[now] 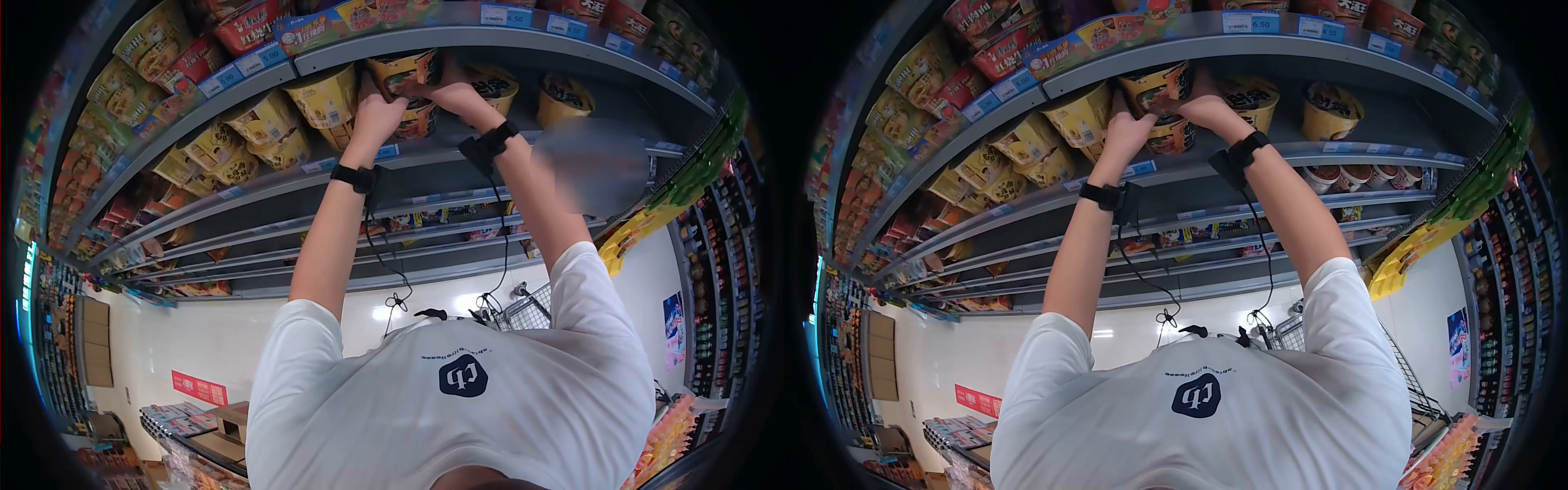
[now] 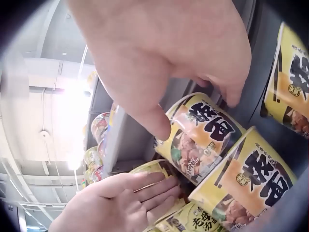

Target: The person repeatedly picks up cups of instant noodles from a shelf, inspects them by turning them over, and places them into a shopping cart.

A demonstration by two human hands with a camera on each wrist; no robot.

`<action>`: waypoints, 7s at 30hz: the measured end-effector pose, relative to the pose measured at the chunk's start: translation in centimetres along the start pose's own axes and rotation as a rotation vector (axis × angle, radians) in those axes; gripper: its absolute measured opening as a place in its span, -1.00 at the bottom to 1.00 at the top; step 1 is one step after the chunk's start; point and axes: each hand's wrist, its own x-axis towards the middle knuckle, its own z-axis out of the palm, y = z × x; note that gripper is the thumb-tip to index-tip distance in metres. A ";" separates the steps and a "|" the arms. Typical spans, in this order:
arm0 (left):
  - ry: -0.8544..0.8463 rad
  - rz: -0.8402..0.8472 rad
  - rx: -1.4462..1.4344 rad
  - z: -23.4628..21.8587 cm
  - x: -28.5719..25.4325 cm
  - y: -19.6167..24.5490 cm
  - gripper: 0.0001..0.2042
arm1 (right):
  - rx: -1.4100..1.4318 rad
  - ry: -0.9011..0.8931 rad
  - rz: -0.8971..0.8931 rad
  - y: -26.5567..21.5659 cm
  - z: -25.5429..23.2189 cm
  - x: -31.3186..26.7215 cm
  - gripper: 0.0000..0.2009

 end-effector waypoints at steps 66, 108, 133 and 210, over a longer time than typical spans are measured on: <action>-0.083 -0.084 -1.057 -1.3 -33.5 -4.4 -0.36 | 0.901 -0.057 0.505 -12.0 4.6 -31.9 -0.08; -0.013 -0.032 -0.881 -2.5 -37.4 -1.2 -0.27 | 0.576 0.114 0.413 -16.5 4.6 -35.8 -0.08; 0.012 -0.054 -0.801 -1.6 -37.7 -3.9 -0.23 | 0.663 0.081 0.451 -15.5 5.3 -36.5 -0.13; -1.343 0.100 -0.655 32.8 -45.2 16.6 -0.07 | 0.305 0.640 0.693 -7.9 -27.1 -67.9 0.09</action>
